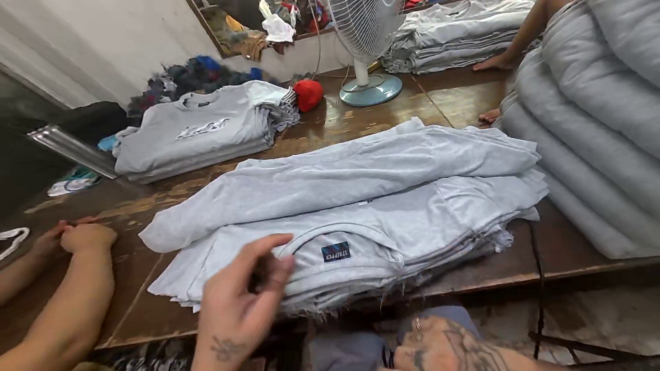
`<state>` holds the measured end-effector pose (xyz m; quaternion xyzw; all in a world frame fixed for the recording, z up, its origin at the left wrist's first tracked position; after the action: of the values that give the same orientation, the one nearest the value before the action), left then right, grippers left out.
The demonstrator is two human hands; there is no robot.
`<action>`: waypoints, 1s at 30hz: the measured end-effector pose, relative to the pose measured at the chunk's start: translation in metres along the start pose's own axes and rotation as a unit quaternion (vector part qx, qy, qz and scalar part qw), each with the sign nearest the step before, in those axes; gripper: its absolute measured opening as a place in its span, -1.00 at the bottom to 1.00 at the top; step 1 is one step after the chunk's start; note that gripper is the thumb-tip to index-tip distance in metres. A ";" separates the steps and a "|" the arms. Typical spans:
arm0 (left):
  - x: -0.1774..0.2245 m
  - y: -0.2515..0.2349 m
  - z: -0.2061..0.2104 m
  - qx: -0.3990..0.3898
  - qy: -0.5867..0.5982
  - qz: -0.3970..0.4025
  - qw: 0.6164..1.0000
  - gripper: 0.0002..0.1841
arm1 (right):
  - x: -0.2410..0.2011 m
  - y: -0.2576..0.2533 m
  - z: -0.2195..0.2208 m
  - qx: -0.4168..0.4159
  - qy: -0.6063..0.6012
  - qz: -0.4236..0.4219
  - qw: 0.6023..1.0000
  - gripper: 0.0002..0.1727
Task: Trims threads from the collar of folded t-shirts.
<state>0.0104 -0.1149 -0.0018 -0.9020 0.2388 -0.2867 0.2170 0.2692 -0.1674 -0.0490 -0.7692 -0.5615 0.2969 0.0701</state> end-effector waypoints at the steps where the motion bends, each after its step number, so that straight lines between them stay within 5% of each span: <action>1: -0.008 0.003 -0.005 0.009 -0.012 -0.047 0.999 -0.64 | 0.003 -0.003 0.001 -0.011 0.009 -0.015 1.000 -0.79; 5: -0.025 0.017 -0.004 -0.149 -0.077 -0.228 0.959 -0.39 | 0.014 -0.031 0.010 0.054 0.065 -0.081 0.993 -0.55; 9: -0.029 0.028 -0.005 -0.082 -0.021 -0.258 0.963 -0.74 | 0.018 -0.082 0.021 0.109 0.086 -0.092 0.986 -0.84; 13: -0.030 0.039 0.003 0.063 0.233 -0.220 0.945 -0.82 | 0.044 -0.110 0.035 0.132 0.034 -0.027 0.990 -0.91; 16: -0.024 0.046 0.033 0.113 0.369 -0.194 0.902 -0.80 | 0.063 -0.100 0.035 0.175 0.011 -0.013 0.984 -0.74; 21: -0.009 0.048 0.059 0.097 0.434 -0.145 0.884 -0.85 | 0.075 -0.079 0.014 0.156 0.020 -0.012 0.987 -0.56; 24: -0.002 0.048 0.066 0.085 0.436 -0.122 0.888 -0.84 | 0.071 -0.084 0.005 0.088 0.051 -0.004 0.995 -0.67; 30: -0.005 0.044 0.056 0.124 0.495 -0.110 0.853 -0.87 | 0.067 -0.074 0.017 0.158 -0.012 0.003 0.987 -0.66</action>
<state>0.0286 -0.1326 -0.0684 -0.6273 0.1767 -0.7441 0.1472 0.2120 -0.0834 -0.0552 -0.7466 -0.5063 0.3909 0.1831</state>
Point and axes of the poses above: each hand's wrist, its own y-axis away from the middle knuckle, its own z-axis out of the palm, x = y × z, the point moved 2 cm from there along -y, towards the middle knuckle, and after that the axes turned 9 degrees about -x, right-handed, at the moved point
